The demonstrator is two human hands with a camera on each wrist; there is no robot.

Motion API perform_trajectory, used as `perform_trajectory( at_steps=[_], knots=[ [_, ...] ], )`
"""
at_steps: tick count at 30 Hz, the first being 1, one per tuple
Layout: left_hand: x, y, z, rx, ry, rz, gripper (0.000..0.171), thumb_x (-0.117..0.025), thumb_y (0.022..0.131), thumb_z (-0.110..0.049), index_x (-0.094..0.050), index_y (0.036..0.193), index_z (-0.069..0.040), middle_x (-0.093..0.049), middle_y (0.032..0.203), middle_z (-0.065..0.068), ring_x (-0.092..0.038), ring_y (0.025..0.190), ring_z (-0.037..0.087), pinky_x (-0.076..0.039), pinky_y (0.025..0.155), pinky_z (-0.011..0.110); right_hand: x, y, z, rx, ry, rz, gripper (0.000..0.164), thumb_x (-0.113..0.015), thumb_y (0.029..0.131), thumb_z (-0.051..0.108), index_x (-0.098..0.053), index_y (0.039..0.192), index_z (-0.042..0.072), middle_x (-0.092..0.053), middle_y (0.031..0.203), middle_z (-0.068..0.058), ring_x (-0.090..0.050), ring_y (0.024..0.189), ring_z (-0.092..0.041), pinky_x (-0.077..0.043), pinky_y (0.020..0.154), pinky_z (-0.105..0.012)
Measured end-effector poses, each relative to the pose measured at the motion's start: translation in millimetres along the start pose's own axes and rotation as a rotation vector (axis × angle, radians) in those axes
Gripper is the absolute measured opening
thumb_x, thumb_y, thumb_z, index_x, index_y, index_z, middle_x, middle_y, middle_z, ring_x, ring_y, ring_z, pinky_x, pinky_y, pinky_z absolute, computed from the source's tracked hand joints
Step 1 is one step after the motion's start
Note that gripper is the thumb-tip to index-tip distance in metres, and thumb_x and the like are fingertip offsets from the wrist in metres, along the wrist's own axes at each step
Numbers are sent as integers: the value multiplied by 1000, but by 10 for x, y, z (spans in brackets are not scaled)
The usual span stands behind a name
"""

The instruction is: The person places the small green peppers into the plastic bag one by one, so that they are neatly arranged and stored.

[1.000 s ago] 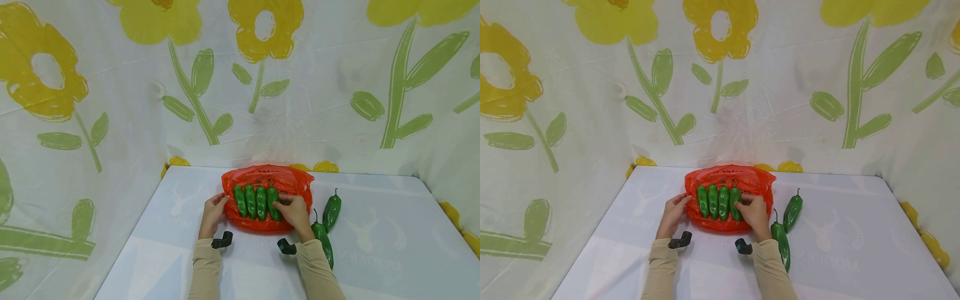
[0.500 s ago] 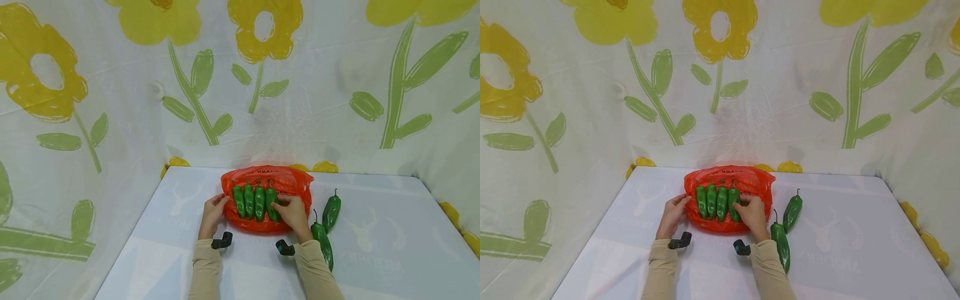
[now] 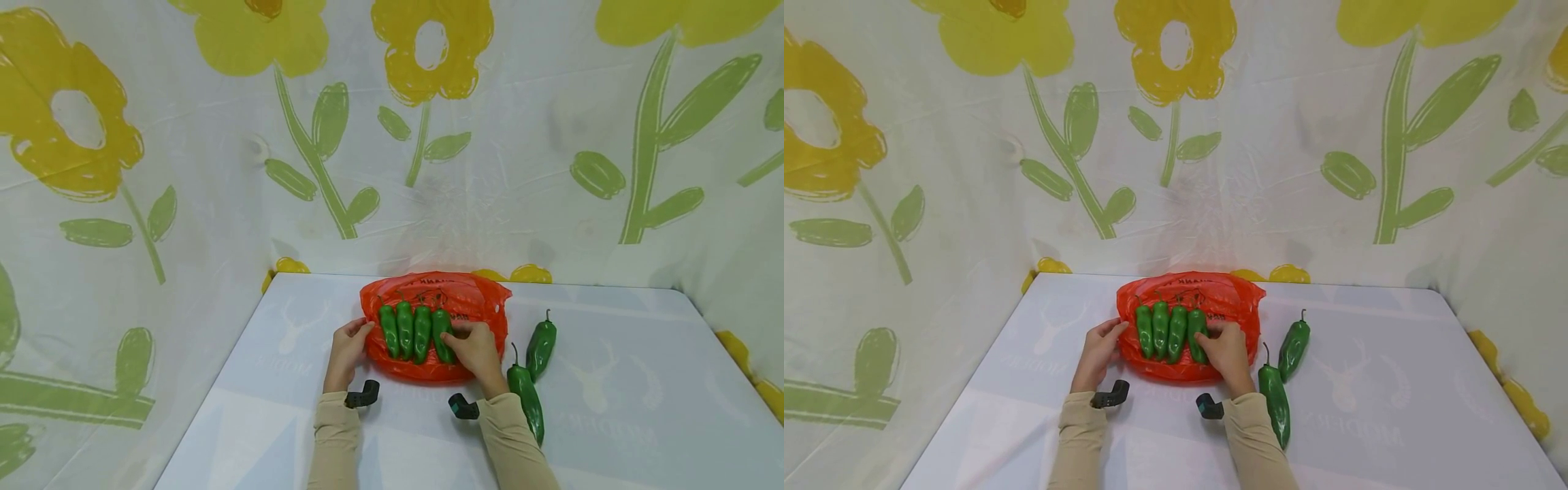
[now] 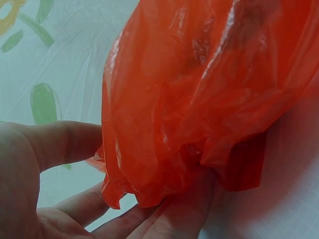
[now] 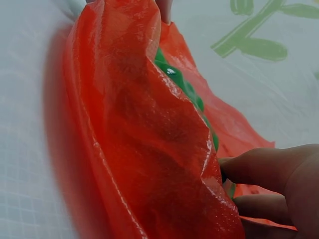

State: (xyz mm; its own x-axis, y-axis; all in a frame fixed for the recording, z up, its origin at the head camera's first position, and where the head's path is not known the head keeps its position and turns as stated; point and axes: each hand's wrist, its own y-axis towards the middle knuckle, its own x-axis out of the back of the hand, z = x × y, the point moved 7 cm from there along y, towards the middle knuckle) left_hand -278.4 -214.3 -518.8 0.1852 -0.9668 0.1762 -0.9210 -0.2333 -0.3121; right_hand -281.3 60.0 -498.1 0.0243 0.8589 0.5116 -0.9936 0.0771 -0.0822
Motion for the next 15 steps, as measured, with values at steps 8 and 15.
perform_trajectory(
  at_steps=[8, 15],
  knots=[
    [1, -5, -1, 6, 3, -2, 51, -61, 103, -35, -59, 143, -4, -62, 140, 19, -61, 107, 23, -56, 77, 23, -4, 0, 9, 2, -17, -2, 37, -77, 92, 18, -73, 124, -1, -75, 123, -20, -70, 111, -34, -60, 95, -47],
    [-4, -16, -24, -21, -3, -1, 50, -61, 102, -32, -60, 142, -2, -64, 139, 20, -64, 107, 21, -56, 74, 24, 8, -4, 16, 34, -33, -40, 37, -78, 89, 18, -75, 120, -2, -77, 117, -21, -71, 106, -34, -61, 90, -48]
  ],
)
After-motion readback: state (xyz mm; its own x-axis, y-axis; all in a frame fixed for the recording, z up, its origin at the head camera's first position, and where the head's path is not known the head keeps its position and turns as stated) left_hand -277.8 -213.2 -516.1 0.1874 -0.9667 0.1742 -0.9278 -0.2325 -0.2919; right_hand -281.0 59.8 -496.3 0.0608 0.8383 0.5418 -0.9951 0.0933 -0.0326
